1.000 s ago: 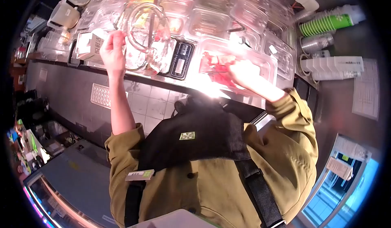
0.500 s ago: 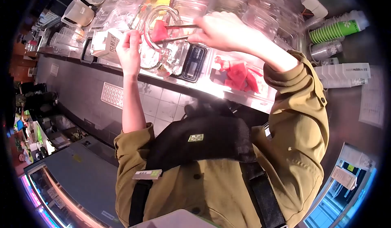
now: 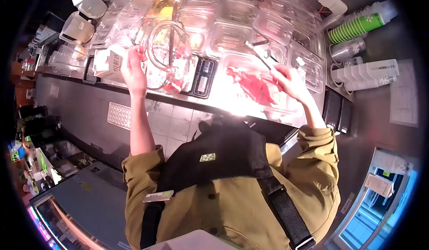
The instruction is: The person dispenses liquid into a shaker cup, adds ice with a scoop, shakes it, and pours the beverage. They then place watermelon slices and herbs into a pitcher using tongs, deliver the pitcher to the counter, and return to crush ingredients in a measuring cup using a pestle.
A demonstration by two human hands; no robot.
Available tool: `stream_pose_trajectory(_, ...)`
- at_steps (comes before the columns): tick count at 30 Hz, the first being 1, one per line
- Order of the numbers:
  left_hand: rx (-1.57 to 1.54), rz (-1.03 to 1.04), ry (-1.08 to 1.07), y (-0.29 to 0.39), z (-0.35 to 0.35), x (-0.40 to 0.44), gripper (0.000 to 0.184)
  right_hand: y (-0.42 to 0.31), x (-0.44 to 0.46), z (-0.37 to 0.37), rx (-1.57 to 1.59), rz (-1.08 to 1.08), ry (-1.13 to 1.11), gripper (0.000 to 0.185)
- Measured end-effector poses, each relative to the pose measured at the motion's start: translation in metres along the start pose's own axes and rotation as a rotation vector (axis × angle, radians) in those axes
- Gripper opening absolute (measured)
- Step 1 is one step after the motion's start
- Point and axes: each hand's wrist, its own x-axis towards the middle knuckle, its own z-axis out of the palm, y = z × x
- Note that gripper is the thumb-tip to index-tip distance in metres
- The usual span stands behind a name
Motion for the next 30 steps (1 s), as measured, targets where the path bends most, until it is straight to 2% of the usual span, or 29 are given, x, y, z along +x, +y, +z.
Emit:
stream_pose_trajectory(1,-0.109,-0.062,0.018,0.003,0.003,-0.003,0.027,-0.001,0.015,-0.002,0.018,-0.019,-0.027,0.032)
stream_pose_trajectory(3,-0.011,0.085,-0.038,0.009,0.001,-0.005,0.029,-0.020,0.047,-0.002,0.057,-0.169,0.024,0.031)
stream_pose_trajectory(4,-0.085,-0.060,0.038,0.012,0.004,-0.008,0.028,-0.020,0.077,-0.005,-0.071,-0.326,0.047,0.032)
stream_pose_trajectory(5,0.091,0.082,-0.005,0.007,0.001,-0.009,0.028,-0.029,0.106,-0.012,-0.305,-0.386,0.134,0.031)
stream_pose_trajectory(6,0.096,-0.004,0.027,0.003,0.001,-0.010,0.028,-0.040,0.136,-0.017,-0.518,-0.450,0.313,0.030)
stream_pose_trajectory(7,0.124,0.028,-0.011,0.012,-0.001,-0.012,0.039,-0.055,0.172,-0.026,-0.735,-0.414,0.332,0.028)
stream_pose_trajectory(8,0.211,0.134,0.027,0.007,0.001,-0.016,0.049,-0.060,0.213,-0.028,-0.769,-0.490,0.487,0.027)
stream_pose_trajectory(10,0.314,0.172,0.003,0.004,-0.001,-0.019,0.050,-0.091,0.288,-0.033,-1.069,-0.347,0.450,0.030)
stream_pose_trajectory(12,0.282,0.106,0.043,-0.001,-0.002,-0.024,0.053,-0.105,0.363,-0.030,-1.253,-0.431,0.408,0.025)
stream_pose_trajectory(13,0.177,0.031,0.117,-0.005,-0.001,-0.029,0.055,-0.108,0.399,-0.027,-1.277,-0.475,0.394,0.024)
stream_pose_trajectory(14,0.246,-0.017,0.010,0.001,-0.007,-0.029,0.070,-0.108,0.433,-0.019,-1.298,-0.515,0.379,0.023)
stream_pose_trajectory(17,0.211,-0.006,0.046,0.003,-0.003,-0.028,0.060,-0.098,0.509,0.013,-1.329,-0.545,0.349,0.017)
stream_pose_trajectory(19,0.247,0.053,0.006,0.000,-0.008,-0.026,0.058,-0.087,0.548,0.032,-1.353,-0.542,0.316,0.018)
stream_pose_trajectory(21,0.233,0.045,0.056,0.004,0.000,-0.021,0.056,-0.073,0.582,0.045,-1.342,-0.544,0.266,0.018)
stream_pose_trajectory(22,0.231,0.047,0.093,0.007,0.006,-0.015,0.049,-0.079,0.578,0.047,-1.363,-0.518,0.231,0.020)
stream_pose_trajectory(25,0.289,0.043,0.099,0.006,0.006,-0.017,0.041,-0.092,0.565,0.029,-1.299,-0.566,0.246,0.019)
stream_pose_trajectory(29,0.332,0.071,0.075,0.007,0.007,-0.014,0.031,-0.097,0.539,-0.009,-1.088,-0.420,0.241,0.026)
stream_pose_trajectory(30,0.263,0.085,0.077,0.008,0.007,-0.013,0.026,-0.087,0.538,-0.015,-1.070,-0.406,0.256,0.027)
